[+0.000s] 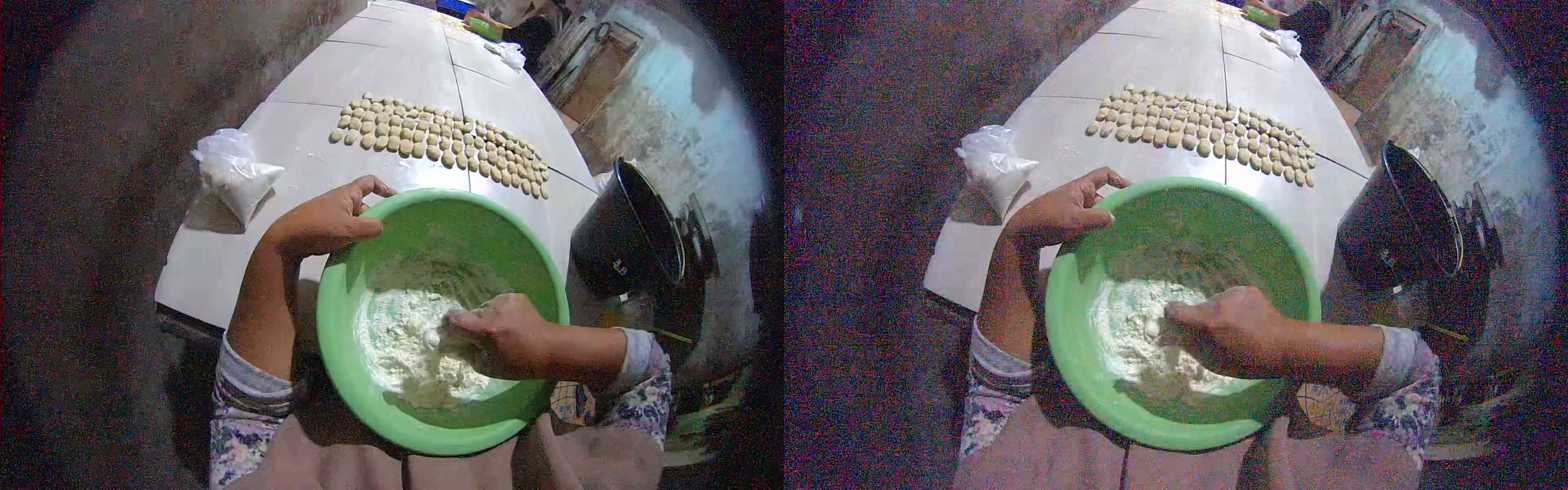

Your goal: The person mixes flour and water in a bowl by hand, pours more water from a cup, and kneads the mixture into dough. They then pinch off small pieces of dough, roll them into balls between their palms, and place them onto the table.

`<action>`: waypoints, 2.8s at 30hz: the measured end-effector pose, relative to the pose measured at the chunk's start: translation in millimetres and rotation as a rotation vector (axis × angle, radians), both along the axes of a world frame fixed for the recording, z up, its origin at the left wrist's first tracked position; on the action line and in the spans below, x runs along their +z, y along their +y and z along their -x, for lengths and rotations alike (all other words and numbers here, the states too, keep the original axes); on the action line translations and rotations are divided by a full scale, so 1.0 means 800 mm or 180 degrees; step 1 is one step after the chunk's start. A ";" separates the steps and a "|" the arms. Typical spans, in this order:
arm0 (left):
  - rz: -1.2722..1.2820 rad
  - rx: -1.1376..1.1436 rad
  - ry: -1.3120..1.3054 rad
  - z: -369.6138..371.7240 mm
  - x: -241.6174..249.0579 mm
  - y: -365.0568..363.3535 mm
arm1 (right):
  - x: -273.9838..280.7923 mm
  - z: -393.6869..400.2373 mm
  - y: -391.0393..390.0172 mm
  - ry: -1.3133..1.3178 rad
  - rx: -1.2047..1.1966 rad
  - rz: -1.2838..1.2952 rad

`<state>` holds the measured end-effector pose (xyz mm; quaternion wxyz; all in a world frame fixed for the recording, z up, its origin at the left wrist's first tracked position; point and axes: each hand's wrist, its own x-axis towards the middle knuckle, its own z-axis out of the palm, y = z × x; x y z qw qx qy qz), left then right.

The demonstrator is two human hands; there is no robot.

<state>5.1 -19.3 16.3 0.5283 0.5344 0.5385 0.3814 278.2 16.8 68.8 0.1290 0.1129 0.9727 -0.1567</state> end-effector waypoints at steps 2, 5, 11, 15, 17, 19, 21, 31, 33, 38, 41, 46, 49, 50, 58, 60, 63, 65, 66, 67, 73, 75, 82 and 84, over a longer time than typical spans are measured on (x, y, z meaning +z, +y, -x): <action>-0.0077 0.0018 -0.0279 0.001 -0.011 0.004 | -0.007 -0.002 0.003 0.0030 0.0024 -0.0006; -0.0056 0.0023 -0.0130 0.000 -0.002 0.000 | -0.012 -0.008 0.010 -0.0299 0.0398 0.0099; -0.0080 0.0039 -0.0071 0.001 -0.012 0.004 | -0.015 -0.017 0.032 -0.0446 0.1065 0.0050; -0.0041 0.0036 -0.0200 -0.002 -0.006 0.002 | -0.115 -0.036 0.036 -0.0501 0.0949 0.0487; -0.0035 -0.0055 -0.0238 -0.002 -0.003 0.000 | -0.108 -0.025 0.021 -0.1029 0.0916 0.0755; -0.0023 -0.0034 -0.0271 -0.004 -0.003 0.001 | -0.100 -0.014 0.010 -0.1484 0.1778 0.1002; 0.0035 -0.0026 -0.0176 -0.007 0.008 -0.001 | -0.090 0.002 -0.003 -0.1645 0.1442 0.1347; -0.0051 -0.0070 -0.0483 0.000 -0.007 0.005 | -0.053 0.010 0.005 0.0642 0.1138 0.0441; -0.0038 -0.0043 -0.0362 0.001 -0.002 0.002 | -0.039 0.012 0.006 0.0429 0.1004 0.0332; 0.0068 0.0055 -0.0416 -0.003 0.010 0.000 | -0.023 0.005 0.006 0.0290 0.0428 0.0055; 0.0061 -0.0057 -0.0261 0.003 0.000 0.005 | -0.030 0.004 0.021 0.0436 0.0311 0.0513; -0.0070 -0.0019 -0.0166 -0.001 -0.001 0.005 | -0.037 -0.019 0.024 -0.0295 0.1207 0.0313; 0.0074 -0.0015 -0.0175 0.001 0.007 0.000 | -0.073 -0.026 0.016 -0.0195 0.1776 -0.0150; 0.0073 -0.0064 -0.0278 0.001 0.007 0.001 | -0.079 -0.025 0.013 0.0062 0.2095 -0.0229; -0.0025 0.0069 0.0039 0.003 -0.002 0.005 | -0.027 0.016 0.015 -0.0187 0.0723 -0.0587; -0.0091 -0.0018 -0.0326 0.006 -0.020 0.012 | -0.021 0.014 0.019 0.0013 0.0644 -0.0592; -0.0048 0.0022 -0.0401 -0.001 -0.007 0.006 | -0.010 0.010 0.022 0.0002 0.0762 -0.0976; -0.0052 0.0017 -0.0348 0.003 -0.006 0.007 | -0.006 0.008 0.025 0.0104 0.0823 -0.1091; -0.0038 0.0011 -0.0295 0.005 -0.006 0.006 | -0.004 0.008 0.024 0.0210 0.0882 -0.1189; -0.0080 -0.0006 -0.0330 0.008 -0.018 0.013 | 0.002 0.009 0.020 -0.0063 0.0730 -0.1089; -0.0065 -0.0034 -0.0371 0.007 -0.013 0.009 | 0.005 0.003 0.017 0.0133 0.0699 0.0248; -0.0101 0.0074 -0.0117 0.002 -0.006 0.006 | 0.025 0.013 0.018 -0.0650 0.0978 0.0590; -0.0170 -0.0035 -0.0206 0.008 -0.015 0.009 | -0.101 0.010 -0.002 0.0245 0.2154 -0.0340; -0.0131 -0.0022 -0.0217 0.011 -0.017 0.009 | -0.095 0.021 -0.004 0.0311 0.2398 -0.0349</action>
